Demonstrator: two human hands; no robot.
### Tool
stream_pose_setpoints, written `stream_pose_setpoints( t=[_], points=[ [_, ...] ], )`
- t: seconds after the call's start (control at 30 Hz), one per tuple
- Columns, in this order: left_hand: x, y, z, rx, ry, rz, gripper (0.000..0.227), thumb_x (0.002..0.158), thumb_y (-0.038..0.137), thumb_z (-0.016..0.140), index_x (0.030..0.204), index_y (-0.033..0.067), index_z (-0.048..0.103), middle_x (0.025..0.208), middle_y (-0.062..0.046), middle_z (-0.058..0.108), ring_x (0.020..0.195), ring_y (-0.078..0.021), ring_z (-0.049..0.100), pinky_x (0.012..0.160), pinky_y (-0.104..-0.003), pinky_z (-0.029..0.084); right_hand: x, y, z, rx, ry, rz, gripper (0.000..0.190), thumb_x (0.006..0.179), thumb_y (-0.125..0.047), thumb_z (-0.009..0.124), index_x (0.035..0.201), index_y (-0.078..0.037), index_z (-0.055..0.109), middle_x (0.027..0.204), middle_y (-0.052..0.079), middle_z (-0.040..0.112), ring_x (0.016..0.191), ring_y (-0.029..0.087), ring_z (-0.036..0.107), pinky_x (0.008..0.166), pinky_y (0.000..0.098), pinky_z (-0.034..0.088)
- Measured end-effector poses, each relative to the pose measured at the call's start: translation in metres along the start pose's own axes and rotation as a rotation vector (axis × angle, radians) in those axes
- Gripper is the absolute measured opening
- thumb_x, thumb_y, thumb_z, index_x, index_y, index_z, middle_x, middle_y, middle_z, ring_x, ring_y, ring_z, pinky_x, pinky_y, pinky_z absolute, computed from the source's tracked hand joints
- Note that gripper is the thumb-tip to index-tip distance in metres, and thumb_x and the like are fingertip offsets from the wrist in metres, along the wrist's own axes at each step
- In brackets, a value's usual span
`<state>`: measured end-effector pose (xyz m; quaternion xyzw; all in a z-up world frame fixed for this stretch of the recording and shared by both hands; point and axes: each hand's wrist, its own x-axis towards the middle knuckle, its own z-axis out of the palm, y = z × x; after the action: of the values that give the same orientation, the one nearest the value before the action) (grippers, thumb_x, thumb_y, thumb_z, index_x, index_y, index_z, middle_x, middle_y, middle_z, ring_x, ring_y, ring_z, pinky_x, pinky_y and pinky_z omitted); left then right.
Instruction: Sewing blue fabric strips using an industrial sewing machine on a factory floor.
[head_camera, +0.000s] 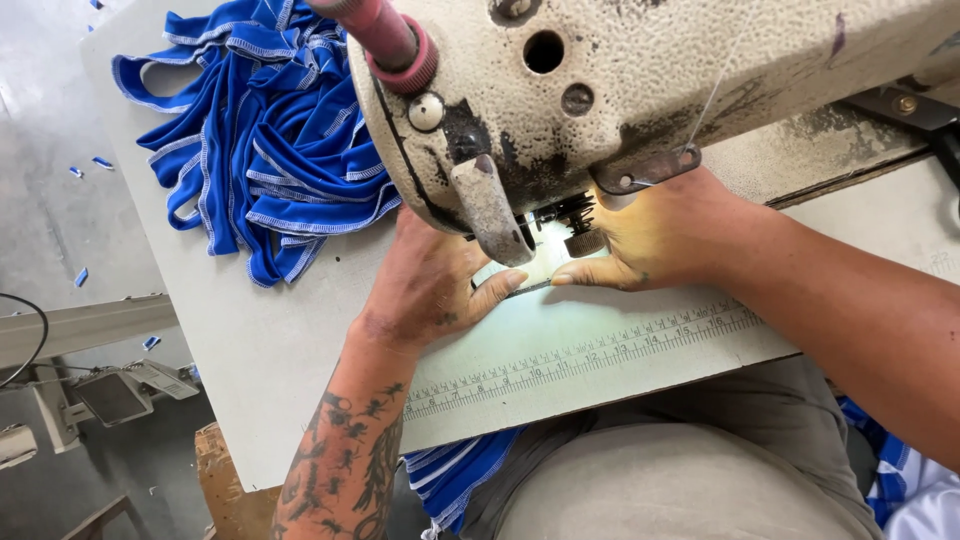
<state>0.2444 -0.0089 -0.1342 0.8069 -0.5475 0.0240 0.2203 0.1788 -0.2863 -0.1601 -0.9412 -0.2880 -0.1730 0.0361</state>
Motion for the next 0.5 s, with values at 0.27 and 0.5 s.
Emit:
stream_pose_setpoints(
  t=[0.27,0.5],
  points=[
    [0.000,0.012,-0.004,-0.018,0.046,0.022,0.042,0.102,0.044,0.068,0.112,0.0052,0.080,0.144,-0.032,0.050,0.138,-0.0546,0.042,0.113,-0.071,0.035,0.001,-0.004,-0.013,0.037,0.058,-0.042,0.084,0.094,-0.085,0.052,0.108,-0.005,0.076,0.141,0.029,0.064,0.129,0.051,0.059,0.116,0.0611,0.042],
    [-0.005,0.032,-0.013,0.033,0.069,0.016,0.054,0.100,0.050,0.065,0.128,0.0051,0.075,0.137,-0.027,0.056,0.128,-0.0485,0.049,0.114,-0.066,0.037,-0.060,0.009,-0.060,0.095,-0.125,0.137,0.074,0.091,-0.077,0.060,0.126,-0.013,0.071,0.110,0.009,0.054,0.102,0.033,0.052,0.094,0.0518,0.043]
  ],
)
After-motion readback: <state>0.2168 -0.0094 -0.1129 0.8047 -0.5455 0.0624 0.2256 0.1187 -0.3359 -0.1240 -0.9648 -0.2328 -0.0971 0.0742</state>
